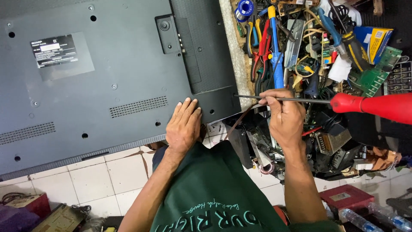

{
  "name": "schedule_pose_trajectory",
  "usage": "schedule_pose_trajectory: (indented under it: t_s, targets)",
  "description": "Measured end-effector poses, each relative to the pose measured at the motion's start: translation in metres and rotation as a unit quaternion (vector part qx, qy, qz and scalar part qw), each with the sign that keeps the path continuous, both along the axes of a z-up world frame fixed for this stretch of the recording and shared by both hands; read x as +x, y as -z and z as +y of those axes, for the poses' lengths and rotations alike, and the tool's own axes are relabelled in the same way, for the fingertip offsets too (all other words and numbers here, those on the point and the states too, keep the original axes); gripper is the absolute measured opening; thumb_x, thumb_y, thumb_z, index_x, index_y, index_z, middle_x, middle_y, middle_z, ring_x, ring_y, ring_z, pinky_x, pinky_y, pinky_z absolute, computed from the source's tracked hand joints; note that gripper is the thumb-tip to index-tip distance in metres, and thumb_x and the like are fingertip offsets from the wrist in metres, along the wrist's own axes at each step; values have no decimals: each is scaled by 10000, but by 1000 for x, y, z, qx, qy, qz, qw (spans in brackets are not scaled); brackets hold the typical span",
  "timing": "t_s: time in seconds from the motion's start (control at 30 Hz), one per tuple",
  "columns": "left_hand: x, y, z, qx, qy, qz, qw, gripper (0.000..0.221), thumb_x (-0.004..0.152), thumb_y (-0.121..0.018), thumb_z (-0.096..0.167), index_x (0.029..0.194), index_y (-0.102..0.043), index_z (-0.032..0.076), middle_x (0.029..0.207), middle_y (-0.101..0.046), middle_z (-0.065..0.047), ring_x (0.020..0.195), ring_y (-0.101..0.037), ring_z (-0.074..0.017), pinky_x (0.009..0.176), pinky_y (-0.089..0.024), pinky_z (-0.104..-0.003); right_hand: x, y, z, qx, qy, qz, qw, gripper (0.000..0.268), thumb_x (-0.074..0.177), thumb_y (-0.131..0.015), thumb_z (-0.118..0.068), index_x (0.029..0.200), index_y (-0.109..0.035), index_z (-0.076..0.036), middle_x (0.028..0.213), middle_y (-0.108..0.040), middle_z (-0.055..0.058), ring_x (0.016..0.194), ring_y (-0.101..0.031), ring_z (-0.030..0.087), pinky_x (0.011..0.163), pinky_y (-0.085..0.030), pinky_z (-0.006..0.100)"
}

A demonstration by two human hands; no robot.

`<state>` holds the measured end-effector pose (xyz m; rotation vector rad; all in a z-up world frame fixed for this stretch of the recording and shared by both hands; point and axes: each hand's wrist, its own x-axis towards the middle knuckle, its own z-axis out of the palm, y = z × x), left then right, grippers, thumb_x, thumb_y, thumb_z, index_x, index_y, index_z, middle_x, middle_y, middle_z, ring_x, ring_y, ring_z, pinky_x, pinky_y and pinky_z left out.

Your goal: Attaching a mounting bracket to the back of a television using a manual screwdriver.

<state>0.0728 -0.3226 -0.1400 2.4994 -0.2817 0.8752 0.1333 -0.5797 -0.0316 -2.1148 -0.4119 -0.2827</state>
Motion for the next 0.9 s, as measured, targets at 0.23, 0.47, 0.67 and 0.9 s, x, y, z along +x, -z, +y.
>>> schedule_pose_trajectory:
  t_s: [0.23, 0.47, 0.67, 0.9]
  targets:
    - [1, 0, -1, 2, -2, -4, 1000, 91, 955, -737, 147, 1030, -768, 107, 1220, -763, -83, 1184, -712, -262, 1104, -502, -391, 2, 1, -1, 6, 0, -5, 1000, 160, 1105, -538, -31, 1015, -625, 68, 988, -750, 194, 804, -763, 300, 734, -618, 398]
    - [0, -2, -1, 4, -3, -4, 1000, 87, 946, -747, 139, 1023, -768, 104, 1215, -764, -84, 1182, -713, -262, 1103, -504, -391, 2, 1, -2, 6, -3, -6, 1000, 151, 1105, -531, -19, 1024, -619, 73, 982, -747, 194, 798, -759, 302, 734, -616, 404]
    - [0, -3, -1, 9, -6, -3, 1000, 89, 947, -750, 145, 1025, -770, 106, 1213, -764, -83, 1184, -712, -257, 1104, -504, -386, 3, 6, -3, 1, -3, -8, 1000, 149, 1106, -531, -22, 1020, -619, 64, 977, -749, 185, 795, -760, 303, 727, -613, 406]
    - [0, -3, -1, 3, -6, -5, 1000, 86, 946, -752, 144, 1020, -775, 107, 1206, -767, -81, 1178, -715, -258, 1098, -508, -386, 4, 4, -1, 7, -6, -10, 1000, 143, 1097, -542, -19, 1017, -627, 64, 978, -748, 183, 787, -758, 294, 735, -612, 399]
